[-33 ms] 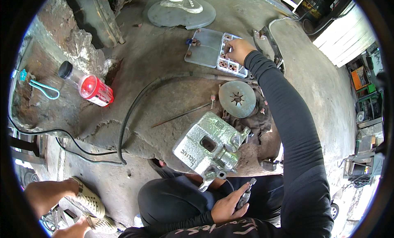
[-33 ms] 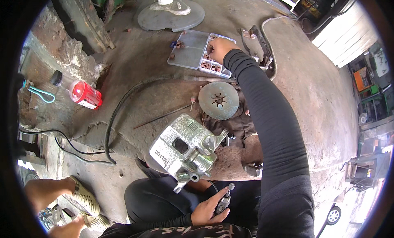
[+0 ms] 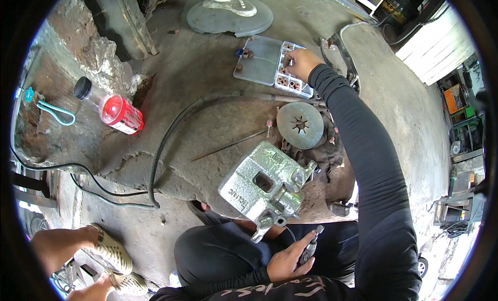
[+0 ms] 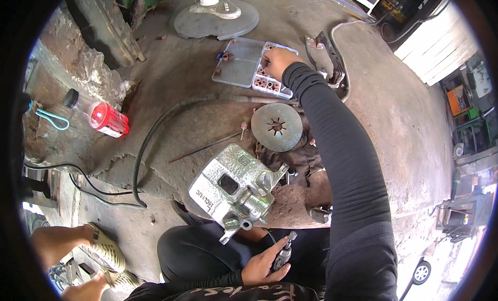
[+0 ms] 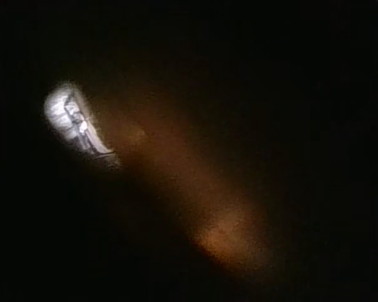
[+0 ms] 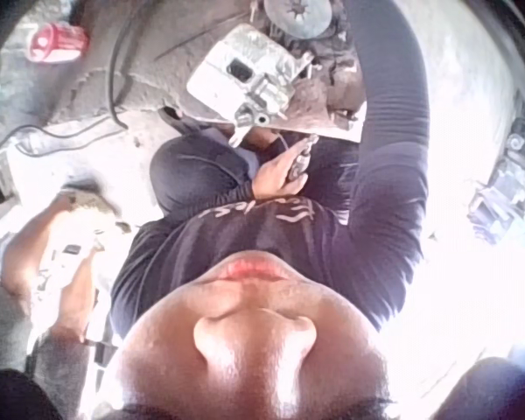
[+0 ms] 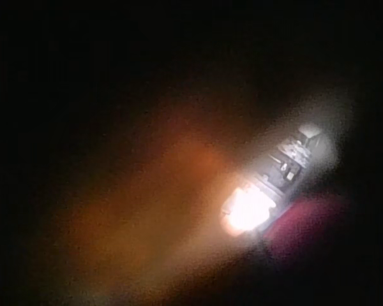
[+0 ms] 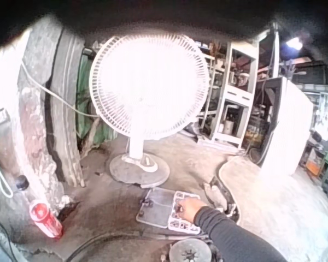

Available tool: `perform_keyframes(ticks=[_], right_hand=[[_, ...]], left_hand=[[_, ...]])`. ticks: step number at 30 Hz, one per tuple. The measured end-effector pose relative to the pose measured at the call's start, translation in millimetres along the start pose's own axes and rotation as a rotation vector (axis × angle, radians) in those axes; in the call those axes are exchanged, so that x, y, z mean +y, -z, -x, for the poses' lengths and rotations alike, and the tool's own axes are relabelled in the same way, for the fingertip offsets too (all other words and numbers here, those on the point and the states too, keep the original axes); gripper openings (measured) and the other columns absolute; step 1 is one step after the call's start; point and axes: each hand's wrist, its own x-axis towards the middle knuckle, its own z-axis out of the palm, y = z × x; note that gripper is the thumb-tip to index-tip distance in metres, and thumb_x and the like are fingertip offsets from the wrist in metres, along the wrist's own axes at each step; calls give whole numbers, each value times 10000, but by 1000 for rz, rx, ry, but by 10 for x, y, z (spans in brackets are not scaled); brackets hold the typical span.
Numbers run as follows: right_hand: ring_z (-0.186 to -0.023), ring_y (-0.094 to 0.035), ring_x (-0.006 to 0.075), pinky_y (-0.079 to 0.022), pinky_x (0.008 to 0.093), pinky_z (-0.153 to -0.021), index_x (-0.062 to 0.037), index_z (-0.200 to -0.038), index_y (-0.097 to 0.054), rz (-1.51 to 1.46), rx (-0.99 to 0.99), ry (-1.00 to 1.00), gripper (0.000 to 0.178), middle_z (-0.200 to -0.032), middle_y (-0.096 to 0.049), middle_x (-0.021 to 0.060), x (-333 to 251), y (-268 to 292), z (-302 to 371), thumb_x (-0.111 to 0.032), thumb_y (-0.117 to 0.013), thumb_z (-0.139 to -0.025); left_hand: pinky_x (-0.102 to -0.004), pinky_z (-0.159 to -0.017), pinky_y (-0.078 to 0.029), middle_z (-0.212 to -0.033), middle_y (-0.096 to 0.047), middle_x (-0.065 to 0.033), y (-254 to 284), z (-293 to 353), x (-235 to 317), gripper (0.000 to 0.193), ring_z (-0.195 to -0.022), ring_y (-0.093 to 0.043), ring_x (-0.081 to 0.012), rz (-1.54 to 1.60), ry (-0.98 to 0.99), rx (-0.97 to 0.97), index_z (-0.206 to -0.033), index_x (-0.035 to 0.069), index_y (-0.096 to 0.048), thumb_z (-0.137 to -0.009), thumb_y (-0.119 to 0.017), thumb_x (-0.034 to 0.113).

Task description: The person uses a rotary tool to grind and smooth a metal part, rotating it to access different surfaces. The person then changes the tool bit and continues grinding.

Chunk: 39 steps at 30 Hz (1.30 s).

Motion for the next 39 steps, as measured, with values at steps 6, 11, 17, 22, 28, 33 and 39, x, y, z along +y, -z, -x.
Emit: perform_keyframes(ticks=[6, 11, 17, 22, 28, 33, 39], right_hand=[[-886, -671, 366, -522, 442, -804, -41, -904, -682, 49, 48, 52, 182, -897, -695, 195, 22, 8, -44, -163, -680, -769], [-848, -686, 310, -531, 424, -769, -41, -903, -685, -71, -86, 54, 191, -856, -701, 164, 66, 123, -41, -166, -700, -758], [-813, -681, 285, -526, 396, -739, -30, -917, -696, -80, -184, 127, 249, -845, -702, 151, 147, 268, 139, -212, -738, -751], [-828, -672, 316, -517, 406, -758, -24, -917, -692, -74, -169, 88, 276, -870, -697, 170, 201, 151, 198, -233, -758, -749], [-855, -673, 337, -514, 422, -765, -22, -910, -682, -131, -109, 92, 251, -880, -698, 177, 234, 52, 134, -218, -746, -766], [-880, -675, 353, -517, 434, -782, -18, -914, -683, -67, -97, 80, 238, -891, -696, 190, 206, 74, 158, -204, -728, -772], [-889, -673, 369, -517, 449, -794, -7, -930, -683, -17, -102, 84, 247, -896, -690, 211, 173, 86, 180, -188, -712, -764]], left_hand=[[-380, -1002, -477, -1389, -511, -267, 46, -41, -9, 745, -1210, -587, -375, -2, 36, -33, -1499, -5, -282, -910, -681, 216], [-384, -1004, -476, -1400, -500, -268, 44, -49, -28, 747, -1213, -583, -382, 8, 14, -15, -1496, -9, -284, -907, -684, 215], [-397, -890, -530, -1286, -580, -234, 13, -51, -51, 721, -1069, -637, -398, 8, -34, 60, -1530, 91, -293, -926, -632, 292], [-399, -895, -530, -1294, -578, -231, -18, -48, -80, 717, -1081, -636, -393, -3, -51, 68, -1531, 89, -292, -933, -620, 311], [-400, -894, -530, -1286, -583, -228, -36, -50, -108, 721, -1075, -640, -387, -30, -76, 92, -1535, 92, -287, -935, -616, 318], [-402, -886, -531, -1275, -586, -230, -23, -57, -88, 722, -1058, -645, -387, -29, -77, 98, -1537, 97, -286, -935, -618, 318], [-398, -881, -532, -1272, -587, -230, 8, -58, -55, 723, -1051, -647, -385, -19, -33, 57, -1538, 99, -282, -936, -617, 315]])
